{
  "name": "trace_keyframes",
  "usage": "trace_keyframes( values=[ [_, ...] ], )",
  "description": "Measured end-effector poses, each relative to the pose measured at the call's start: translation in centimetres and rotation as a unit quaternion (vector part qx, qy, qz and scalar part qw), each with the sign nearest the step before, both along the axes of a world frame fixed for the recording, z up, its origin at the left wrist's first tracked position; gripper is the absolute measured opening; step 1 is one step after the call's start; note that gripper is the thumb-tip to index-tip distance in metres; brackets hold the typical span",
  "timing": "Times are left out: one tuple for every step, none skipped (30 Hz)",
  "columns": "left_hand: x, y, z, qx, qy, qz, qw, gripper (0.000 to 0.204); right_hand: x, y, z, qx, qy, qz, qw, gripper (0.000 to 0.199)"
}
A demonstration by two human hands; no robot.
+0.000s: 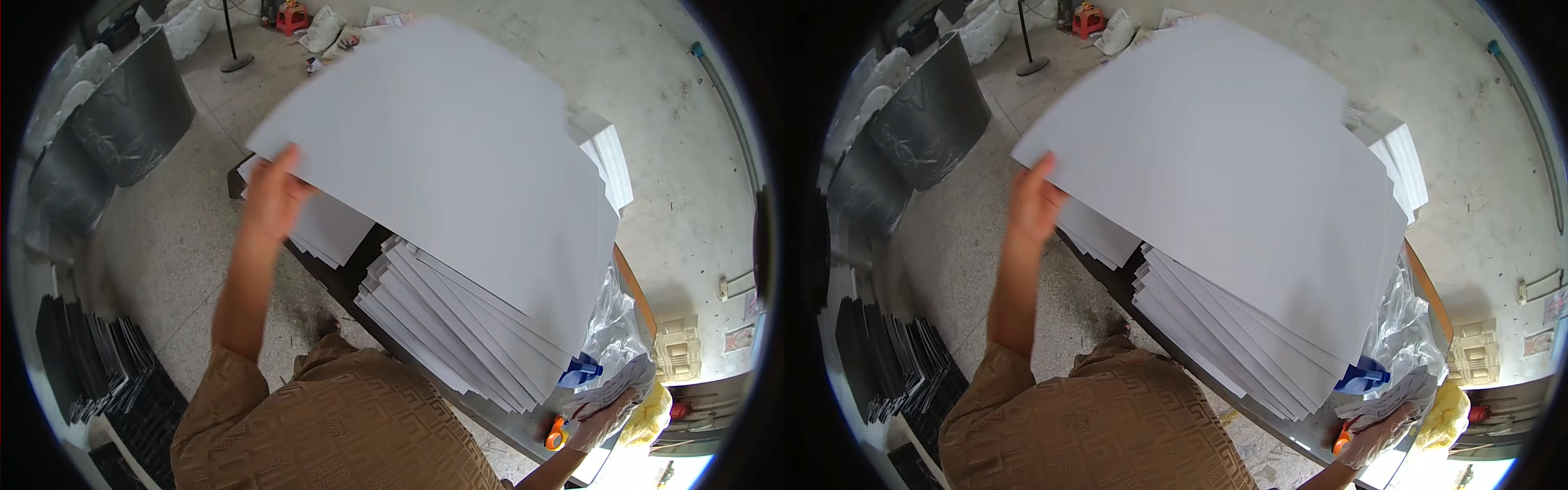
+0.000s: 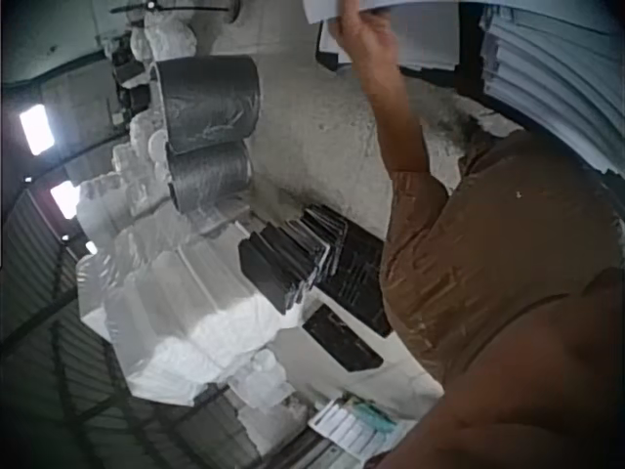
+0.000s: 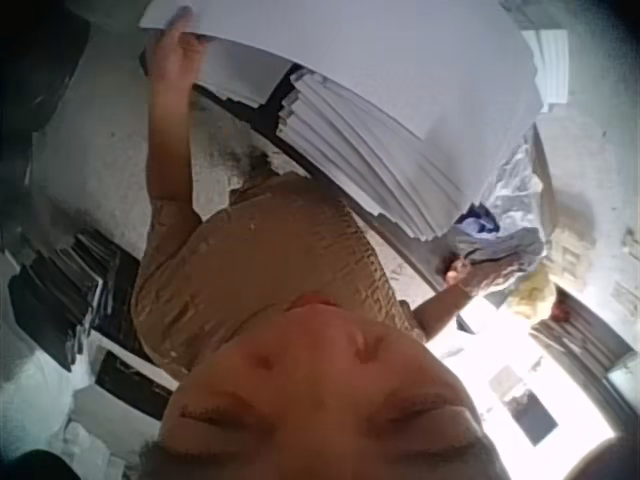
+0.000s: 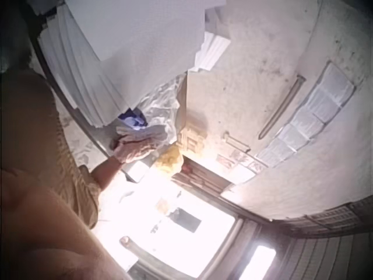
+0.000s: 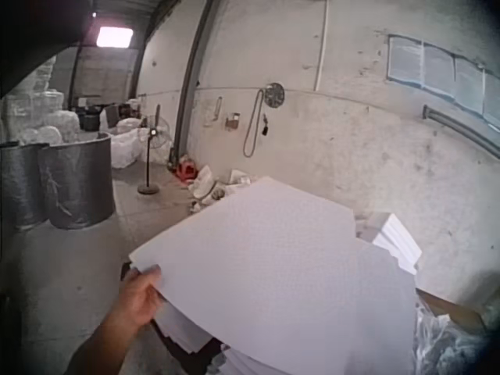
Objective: The person wipes the surface of large white sheets one by one using a cloth. They pick up a sheet from a stack, wipe it thoroughly, and place it on a separate pile. The person periodically pours liquid from a blue bottle onto the cloth to keep it damp.
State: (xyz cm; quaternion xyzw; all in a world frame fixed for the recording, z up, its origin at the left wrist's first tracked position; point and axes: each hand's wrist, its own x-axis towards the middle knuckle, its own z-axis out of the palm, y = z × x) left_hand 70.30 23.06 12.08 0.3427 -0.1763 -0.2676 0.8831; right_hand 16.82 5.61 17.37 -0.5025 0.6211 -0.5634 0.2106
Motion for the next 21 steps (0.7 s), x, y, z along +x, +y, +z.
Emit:
trace_keyframes(
  values=[
    [3.7, 1.8, -1.3, 0.017, -0.015, 0.026, 0.999, 0.034, 0.1, 0.0, 0.1, 0.005, 0.024, -0.01, 1.0, 0.067],
    [6.8, 3.3, -2.4, 0.043, -0.033, 0.052, 0.997, 0.037, 0.2, -0.1, 0.0, -0.003, 0.011, 0.005, 1.0, 0.066],
    [9.9, 5.1, -3.5, 0.069, -0.053, 0.079, 0.993, 0.041, 0.5, -0.2, -0.4, -0.009, -0.002, 0.019, 1.0, 0.066],
    [13.1, 7.2, -5.2, 0.073, -0.051, 0.083, 0.993, 0.042, 0.8, 0.0, -0.7, -0.015, -0.015, 0.033, 0.999, 0.066],
    [16.1, 9.1, -7.2, 0.076, -0.051, 0.086, 0.992, 0.044, 1.5, 0.2, -0.7, -0.014, -0.009, 0.037, 0.999, 0.066],
    [18.2, 10.3, -9.1, 0.095, -0.04, 0.097, 0.99, 0.044, 2.3, 0.5, -0.7, -0.014, -0.005, 0.037, 0.999, 0.065],
    [20.1, 11.3, -11.1, 0.115, -0.028, 0.108, 0.987, 0.045, 3.2, 0.8, -0.7, -0.014, 0.001, 0.036, 0.999, 0.065],
    [21.6, 12.4, -13.3, 0.119, -0.015, 0.093, 0.988, 0.044, 3.9, 1.1, -0.5, -0.013, 0.008, 0.037, 0.999, 0.065],
    [23.0, 13.2, -15.7, 0.123, -0.002, 0.078, 0.989, 0.044, 4.3, 1.3, -0.4, -0.017, 0.029, 0.049, 0.998, 0.061],
    [24.1, 13.8, -18.3, 0.136, 0.015, 0.065, 0.988, 0.043, 5.2, 1.8, -0.1, -0.002, 0.013, 0.059, 0.998, 0.059],
    [24.9, 14.4, -20.8, 0.15, 0.031, 0.054, 0.987, 0.042, 6.5, 2.2, 0.4, 0.013, -0.005, 0.071, 0.997, 0.058],
    [25.6, 15.1, -23.1, 0.164, 0.046, 0.043, 0.984, 0.042, 6.8, 2.1, 0.3, 0.016, 0.003, 0.07, 0.997, 0.057],
    [25.7, 14.3, -25.7, 0.164, 0.063, 0.034, 0.984, 0.041, 6.9, 2.0, 0.3, 0.011, 0.028, 0.06, 0.998, 0.057],
    [25.5, 13.8, -27.9, 0.164, 0.077, 0.026, 0.983, 0.04, 7.1, 1.8, 0.3, 0.005, 0.05, 0.054, 0.997, 0.056],
    [25.4, 13.8, -30.0, 0.176, 0.093, 0.022, 0.98, 0.039, 7.4, 1.6, 0.1, -0.002, 0.064, 0.055, 0.996, 0.056],
    [25.3, 13.6, -32.0, 0.185, 0.107, 0.017, 0.977, 0.038, 7.6, 1.3, 0.2, -0.016, 0.069, 0.073, 0.995, 0.052],
    [24.9, 13.2, -33.8, 0.203, 0.114, -0.005, 0.972, 0.038, 7.7, 1.0, 0.4, -0.031, 0.076, 0.091, 0.992, 0.048],
    [24.5, 12.6, -35.0, 0.224, 0.117, -0.025, 0.967, 0.038, 9.2, 1.3, 0.8, -0.017, 0.025, 0.111, 0.993, 0.046],
    [23.7, 11.2, -35.8, 0.232, 0.136, -0.035, 0.963, 0.039, 9.8, 1.7, 1.1, -0.006, -0.013, 0.097, 0.995, 0.045],
    [22.6, 10.0, -36.4, 0.242, 0.155, -0.044, 0.957, 0.04, 10.1, 2.2, 1.7, -0.004, -0.005, 0.1, 0.995, 0.046],
    [23.0, 10.2, -37.7, 0.237, 0.135, -0.068, 0.96, 0.042, 10.4, 2.3, 2.0, 0.0, -0.007, 0.112, 0.994, 0.046]
  ],
)
